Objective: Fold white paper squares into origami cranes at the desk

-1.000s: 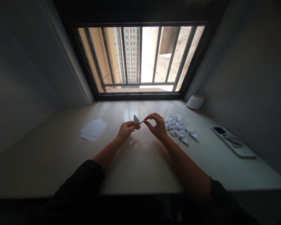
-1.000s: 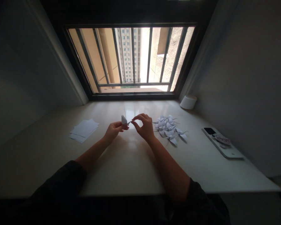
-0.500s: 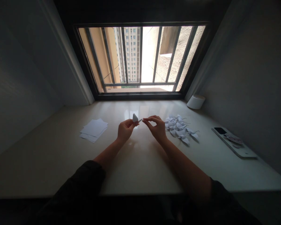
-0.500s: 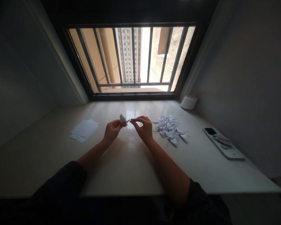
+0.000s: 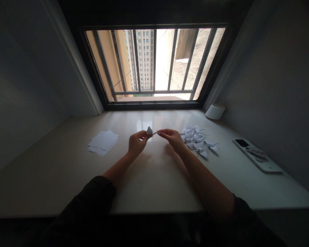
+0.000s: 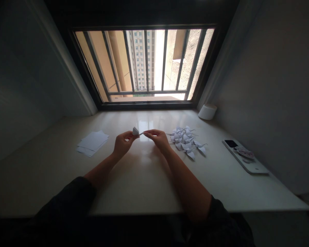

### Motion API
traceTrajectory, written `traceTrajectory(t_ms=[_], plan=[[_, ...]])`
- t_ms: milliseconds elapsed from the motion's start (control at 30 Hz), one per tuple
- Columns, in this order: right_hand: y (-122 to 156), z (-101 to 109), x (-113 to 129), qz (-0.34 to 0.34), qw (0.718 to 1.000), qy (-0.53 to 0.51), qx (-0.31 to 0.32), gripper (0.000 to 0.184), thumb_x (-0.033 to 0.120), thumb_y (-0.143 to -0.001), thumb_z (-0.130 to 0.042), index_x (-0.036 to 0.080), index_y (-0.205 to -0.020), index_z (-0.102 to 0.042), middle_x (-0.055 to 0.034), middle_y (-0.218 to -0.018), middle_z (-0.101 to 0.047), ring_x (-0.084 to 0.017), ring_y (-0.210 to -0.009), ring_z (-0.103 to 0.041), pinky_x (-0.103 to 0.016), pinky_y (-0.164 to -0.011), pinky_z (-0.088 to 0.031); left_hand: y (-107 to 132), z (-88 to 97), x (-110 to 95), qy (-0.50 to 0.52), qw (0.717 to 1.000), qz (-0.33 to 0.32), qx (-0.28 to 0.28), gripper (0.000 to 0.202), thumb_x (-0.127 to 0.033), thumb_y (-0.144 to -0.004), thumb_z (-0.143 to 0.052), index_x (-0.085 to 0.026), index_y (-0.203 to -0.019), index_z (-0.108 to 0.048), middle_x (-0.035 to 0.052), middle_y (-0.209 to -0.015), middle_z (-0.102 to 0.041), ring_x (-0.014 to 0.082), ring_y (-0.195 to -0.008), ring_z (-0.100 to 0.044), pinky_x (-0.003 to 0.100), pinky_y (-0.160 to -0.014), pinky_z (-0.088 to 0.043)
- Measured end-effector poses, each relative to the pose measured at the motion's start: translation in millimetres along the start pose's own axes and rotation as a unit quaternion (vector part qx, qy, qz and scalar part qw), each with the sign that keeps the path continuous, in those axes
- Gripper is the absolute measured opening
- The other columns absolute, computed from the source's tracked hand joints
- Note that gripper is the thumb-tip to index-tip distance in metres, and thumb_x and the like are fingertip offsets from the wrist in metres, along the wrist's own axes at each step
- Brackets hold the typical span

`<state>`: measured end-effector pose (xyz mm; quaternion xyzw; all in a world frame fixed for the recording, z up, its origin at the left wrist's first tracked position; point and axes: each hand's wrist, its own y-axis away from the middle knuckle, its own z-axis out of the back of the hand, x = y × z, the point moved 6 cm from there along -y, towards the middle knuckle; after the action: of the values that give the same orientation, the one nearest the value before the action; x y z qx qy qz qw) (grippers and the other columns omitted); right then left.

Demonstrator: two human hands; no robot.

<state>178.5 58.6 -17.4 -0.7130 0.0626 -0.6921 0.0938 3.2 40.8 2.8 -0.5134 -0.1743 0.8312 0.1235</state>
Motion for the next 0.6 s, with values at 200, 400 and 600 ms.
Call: traceTrajectory(t_ms=[200,400,600], plan=[[0.5,-1.9,2.7,0.008,0.999,-0.031,0.004,0.022,0.039,-0.061,-0.075,0.023,-0.075,-0.073,-0.0022,-0.076,-0.071,-0.018,-0.076,-0.063,-0.033,-0.076,-0.047,-0.5,-1.5,0.1,0.004,1.000,0.001,0.014,0.025,-0.045,-0.074,-0.062,-0.024,-0.080,-0.073,0.0027,-0.077,-0.071,0.0196,-0.070,-0.064,0.028,-0.066,-0.046],[-0.8,-0.8,0.9,0.020,0.999,-0.032,-0.012,0.021,0.038,-0.062,-0.075,0.022,-0.073,-0.071,-0.0015,-0.075,-0.069,-0.017,-0.074,-0.061,-0.032,-0.074,-0.046,-1.4,-5.2,2.6,0.027,0.999,0.008,0.034,0.024,-0.043,-0.073,-0.064,-0.022,-0.080,-0.072,0.0033,-0.077,-0.072,0.0194,-0.070,-0.064,0.028,-0.066,-0.047],[1.3,-0.1,-0.6,0.035,0.998,-0.033,-0.041,0.021,0.039,-0.063,-0.074,0.021,-0.073,-0.070,-0.0020,-0.079,-0.069,-0.018,-0.078,-0.061,-0.031,-0.075,-0.045,-1.8,-10.8,7.0,0.049,0.997,0.017,0.058,0.024,-0.040,-0.073,-0.064,-0.019,-0.081,-0.072,0.0038,-0.078,-0.072,0.0193,-0.073,-0.066,0.027,-0.066,-0.049]])
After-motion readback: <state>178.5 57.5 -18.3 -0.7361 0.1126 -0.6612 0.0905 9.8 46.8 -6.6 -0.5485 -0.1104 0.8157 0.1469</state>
